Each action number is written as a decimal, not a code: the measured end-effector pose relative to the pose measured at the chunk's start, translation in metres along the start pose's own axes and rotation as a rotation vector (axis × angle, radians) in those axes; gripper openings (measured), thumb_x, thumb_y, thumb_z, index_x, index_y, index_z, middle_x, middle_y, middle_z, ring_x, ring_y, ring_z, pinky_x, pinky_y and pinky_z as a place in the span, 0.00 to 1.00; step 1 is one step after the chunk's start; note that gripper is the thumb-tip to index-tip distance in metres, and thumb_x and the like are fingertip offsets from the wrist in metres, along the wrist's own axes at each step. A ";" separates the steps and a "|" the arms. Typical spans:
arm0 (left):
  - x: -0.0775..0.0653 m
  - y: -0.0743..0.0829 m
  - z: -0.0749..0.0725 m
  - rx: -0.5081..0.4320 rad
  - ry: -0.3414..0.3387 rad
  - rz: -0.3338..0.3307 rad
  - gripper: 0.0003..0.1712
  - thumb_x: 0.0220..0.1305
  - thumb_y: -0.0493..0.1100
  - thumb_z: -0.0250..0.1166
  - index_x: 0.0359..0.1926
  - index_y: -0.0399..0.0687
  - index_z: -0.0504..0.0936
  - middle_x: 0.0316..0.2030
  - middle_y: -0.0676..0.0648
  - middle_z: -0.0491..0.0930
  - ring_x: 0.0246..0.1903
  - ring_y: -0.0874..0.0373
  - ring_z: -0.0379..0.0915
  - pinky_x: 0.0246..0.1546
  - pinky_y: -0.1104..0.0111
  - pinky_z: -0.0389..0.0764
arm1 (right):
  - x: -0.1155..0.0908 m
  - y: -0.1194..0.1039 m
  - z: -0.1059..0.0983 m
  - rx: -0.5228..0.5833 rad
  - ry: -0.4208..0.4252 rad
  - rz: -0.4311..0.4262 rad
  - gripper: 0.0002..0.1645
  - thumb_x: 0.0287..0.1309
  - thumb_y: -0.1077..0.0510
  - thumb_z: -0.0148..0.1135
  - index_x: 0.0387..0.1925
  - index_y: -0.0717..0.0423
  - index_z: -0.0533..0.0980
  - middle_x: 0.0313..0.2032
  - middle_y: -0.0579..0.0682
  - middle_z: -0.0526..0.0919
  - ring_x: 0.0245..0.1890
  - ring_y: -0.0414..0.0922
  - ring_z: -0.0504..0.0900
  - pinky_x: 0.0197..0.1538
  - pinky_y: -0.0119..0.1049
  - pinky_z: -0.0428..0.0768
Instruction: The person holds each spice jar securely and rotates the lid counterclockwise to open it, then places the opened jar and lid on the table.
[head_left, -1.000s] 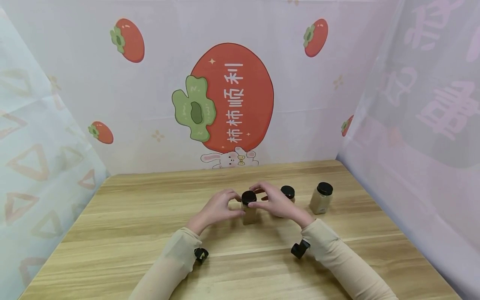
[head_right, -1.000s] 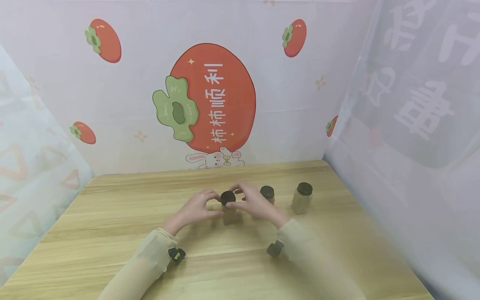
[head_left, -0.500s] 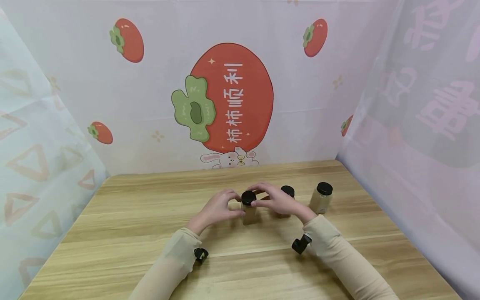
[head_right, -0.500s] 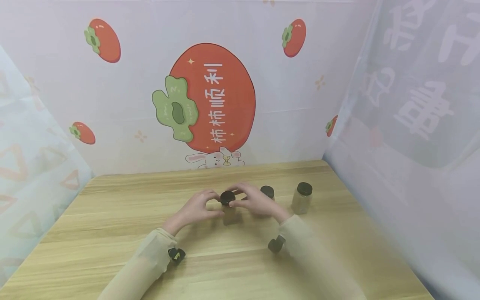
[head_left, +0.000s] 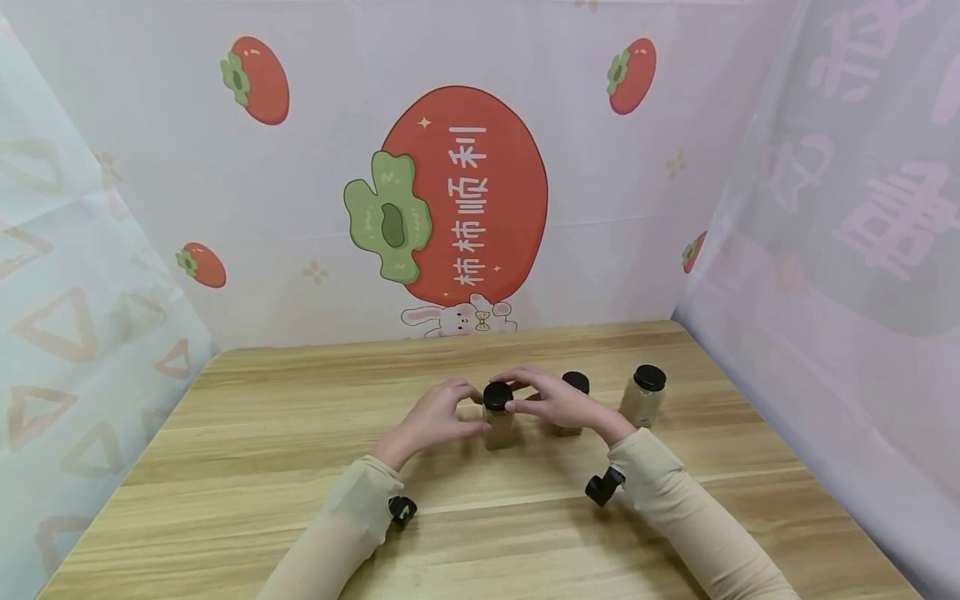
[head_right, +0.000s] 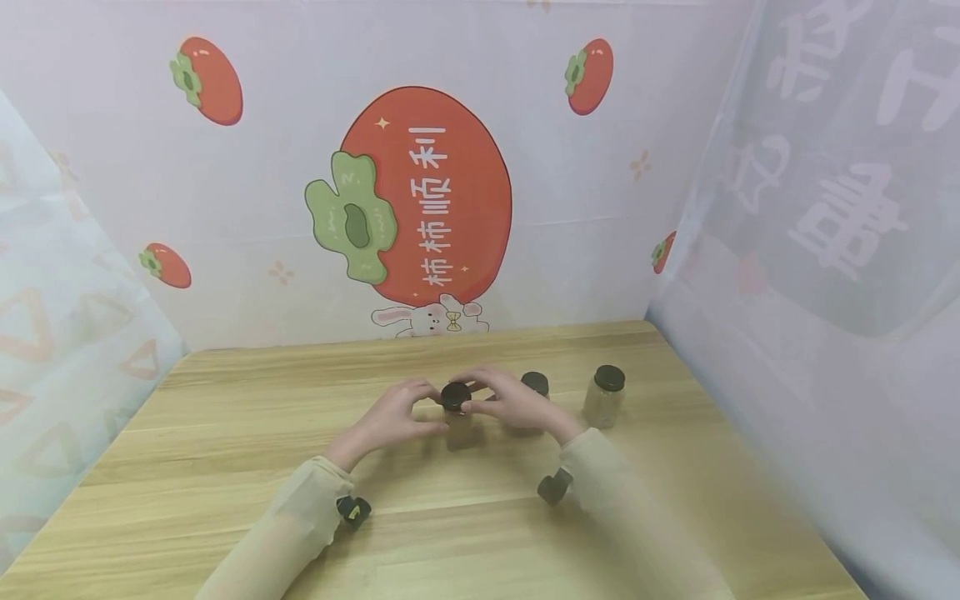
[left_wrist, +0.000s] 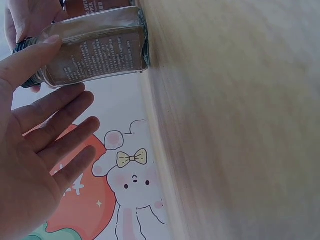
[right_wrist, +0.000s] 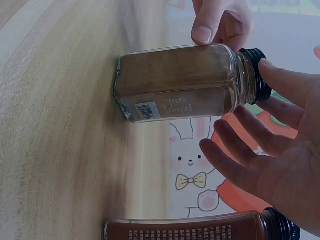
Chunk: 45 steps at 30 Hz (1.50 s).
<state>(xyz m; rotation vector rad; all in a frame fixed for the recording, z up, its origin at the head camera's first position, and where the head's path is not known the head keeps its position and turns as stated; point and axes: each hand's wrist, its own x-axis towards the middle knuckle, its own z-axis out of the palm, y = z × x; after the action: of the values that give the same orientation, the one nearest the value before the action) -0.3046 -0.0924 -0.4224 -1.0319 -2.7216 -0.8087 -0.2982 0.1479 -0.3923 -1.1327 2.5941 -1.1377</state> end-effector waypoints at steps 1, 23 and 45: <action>0.000 0.000 0.000 0.000 0.000 0.000 0.25 0.51 0.57 0.71 0.43 0.46 0.82 0.41 0.51 0.80 0.47 0.50 0.77 0.49 0.60 0.77 | 0.000 0.000 0.000 0.005 0.000 -0.001 0.26 0.62 0.53 0.60 0.61 0.52 0.69 0.58 0.51 0.74 0.58 0.51 0.75 0.53 0.49 0.78; -0.002 0.001 0.001 -0.017 -0.017 -0.001 0.24 0.51 0.55 0.71 0.44 0.45 0.82 0.41 0.50 0.80 0.47 0.48 0.76 0.51 0.59 0.76 | -0.001 -0.008 0.016 -0.008 0.201 0.133 0.31 0.50 0.46 0.70 0.52 0.56 0.72 0.51 0.50 0.78 0.56 0.53 0.77 0.53 0.51 0.78; -0.002 0.002 -0.001 -0.016 -0.005 0.014 0.23 0.51 0.54 0.72 0.44 0.45 0.82 0.42 0.50 0.80 0.47 0.48 0.77 0.50 0.59 0.76 | 0.001 -0.005 0.009 -0.007 0.135 0.051 0.27 0.55 0.47 0.66 0.54 0.54 0.73 0.53 0.51 0.78 0.55 0.52 0.77 0.53 0.48 0.79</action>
<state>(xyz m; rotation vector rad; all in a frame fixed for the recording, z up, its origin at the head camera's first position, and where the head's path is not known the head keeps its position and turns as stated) -0.3018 -0.0927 -0.4212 -1.0564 -2.7133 -0.8275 -0.2926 0.1400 -0.3952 -1.0178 2.7120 -1.2357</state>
